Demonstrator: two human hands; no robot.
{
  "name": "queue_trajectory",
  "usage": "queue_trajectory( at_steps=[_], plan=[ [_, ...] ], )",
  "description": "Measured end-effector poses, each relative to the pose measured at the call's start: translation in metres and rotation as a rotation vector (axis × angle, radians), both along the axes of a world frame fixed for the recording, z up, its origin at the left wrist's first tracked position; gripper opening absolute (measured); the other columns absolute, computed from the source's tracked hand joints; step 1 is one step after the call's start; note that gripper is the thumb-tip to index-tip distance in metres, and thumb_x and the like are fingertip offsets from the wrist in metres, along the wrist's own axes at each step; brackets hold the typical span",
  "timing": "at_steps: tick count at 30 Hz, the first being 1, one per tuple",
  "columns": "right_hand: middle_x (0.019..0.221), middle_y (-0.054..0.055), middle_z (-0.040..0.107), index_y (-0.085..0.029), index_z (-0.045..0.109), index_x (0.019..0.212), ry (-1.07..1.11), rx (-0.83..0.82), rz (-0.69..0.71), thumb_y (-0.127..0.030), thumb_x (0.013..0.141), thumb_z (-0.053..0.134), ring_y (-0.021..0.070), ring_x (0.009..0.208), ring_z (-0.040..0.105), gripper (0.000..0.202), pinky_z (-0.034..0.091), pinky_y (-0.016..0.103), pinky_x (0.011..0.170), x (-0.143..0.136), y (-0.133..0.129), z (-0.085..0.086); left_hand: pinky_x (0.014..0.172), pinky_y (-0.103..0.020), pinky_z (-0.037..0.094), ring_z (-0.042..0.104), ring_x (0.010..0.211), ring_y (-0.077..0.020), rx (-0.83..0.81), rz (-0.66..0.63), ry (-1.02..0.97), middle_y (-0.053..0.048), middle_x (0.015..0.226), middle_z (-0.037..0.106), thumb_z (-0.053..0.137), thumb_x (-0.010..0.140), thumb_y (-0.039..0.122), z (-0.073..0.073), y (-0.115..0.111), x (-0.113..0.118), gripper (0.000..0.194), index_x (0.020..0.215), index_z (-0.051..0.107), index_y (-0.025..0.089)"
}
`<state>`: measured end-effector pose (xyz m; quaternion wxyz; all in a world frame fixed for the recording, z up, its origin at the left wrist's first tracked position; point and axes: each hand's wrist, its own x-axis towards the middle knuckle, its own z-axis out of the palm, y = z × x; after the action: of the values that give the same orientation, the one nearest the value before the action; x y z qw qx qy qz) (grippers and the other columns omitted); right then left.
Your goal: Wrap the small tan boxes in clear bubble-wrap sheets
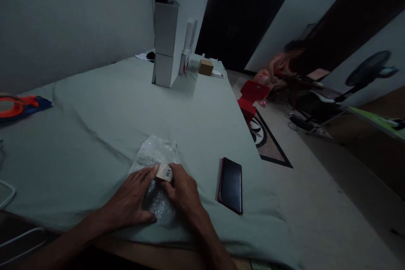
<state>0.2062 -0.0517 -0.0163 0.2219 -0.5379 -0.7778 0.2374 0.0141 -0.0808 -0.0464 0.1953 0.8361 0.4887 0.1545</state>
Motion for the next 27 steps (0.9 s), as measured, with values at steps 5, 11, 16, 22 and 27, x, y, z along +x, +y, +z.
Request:
queue_trajectory(
  at_steps=[5, 11, 16, 22, 27],
  plan=[
    [0.105, 0.01, 0.066, -0.017, 0.055, 0.117, 0.095, 0.047, -0.3, -0.04, 0.083, 0.057, 0.0197, 0.074, 0.063, 0.042, 0.051, 0.034, 0.072, 0.041, 0.006, 0.009, 0.112, -0.054, 0.024, 0.023, 0.141, -0.0402, -0.08, 0.004, 0.131, -0.018, 0.156, 0.02, 0.081, 0.051, 0.048, 0.009, 0.001, 0.004, 0.114, 0.148, 0.025, 0.025],
    [0.109, 0.015, 0.065, -0.014, 0.055, 0.117, -0.179, 0.107, -0.393, -0.04, 0.083, 0.053, 0.0289, 0.094, 0.063, 0.043, 0.049, 0.043, 0.08, 0.088, 0.021, -0.01, 0.105, -0.065, 0.025, 0.016, 0.142, -0.0439, -0.065, -0.091, 0.239, -0.017, 0.158, 0.015, 0.081, 0.052, 0.049, 0.019, 0.007, 0.012, 0.099, 0.14, 0.039, 0.028],
    [0.12, 0.021, 0.059, -0.013, 0.055, 0.12, -0.31, 0.379, -0.374, -0.038, 0.084, 0.057, 0.0365, 0.111, 0.055, 0.044, 0.044, 0.052, 0.089, 0.081, 0.007, 0.004, 0.103, -0.065, 0.028, 0.024, 0.138, -0.0458, -0.078, -0.185, 0.289, -0.019, 0.152, 0.03, 0.08, 0.05, 0.054, 0.028, 0.015, 0.015, 0.095, 0.134, 0.046, 0.025],
    [0.115, 0.011, 0.063, -0.021, 0.057, 0.118, -0.237, 0.355, 0.234, -0.008, 0.086, 0.046, 0.0242, 0.107, 0.057, 0.036, 0.045, 0.038, 0.087, -0.003, -0.006, 0.035, 0.104, -0.065, 0.027, 0.025, 0.137, -0.0462, -0.086, -0.194, 0.297, -0.018, 0.151, 0.031, 0.078, 0.054, 0.052, 0.027, 0.018, 0.018, 0.098, 0.14, 0.039, 0.025],
    [0.102, 0.013, 0.065, -0.015, 0.062, 0.104, -0.53, 0.124, 0.245, -0.012, 0.081, 0.057, 0.0274, 0.092, 0.061, 0.023, 0.045, 0.042, 0.08, -0.006, 0.004, 0.022, 0.103, -0.065, 0.027, 0.025, 0.136, -0.0478, -0.079, -0.175, 0.327, -0.018, 0.151, 0.032, 0.08, 0.048, 0.056, 0.026, 0.02, 0.014, 0.099, 0.135, 0.044, 0.025]
  ],
)
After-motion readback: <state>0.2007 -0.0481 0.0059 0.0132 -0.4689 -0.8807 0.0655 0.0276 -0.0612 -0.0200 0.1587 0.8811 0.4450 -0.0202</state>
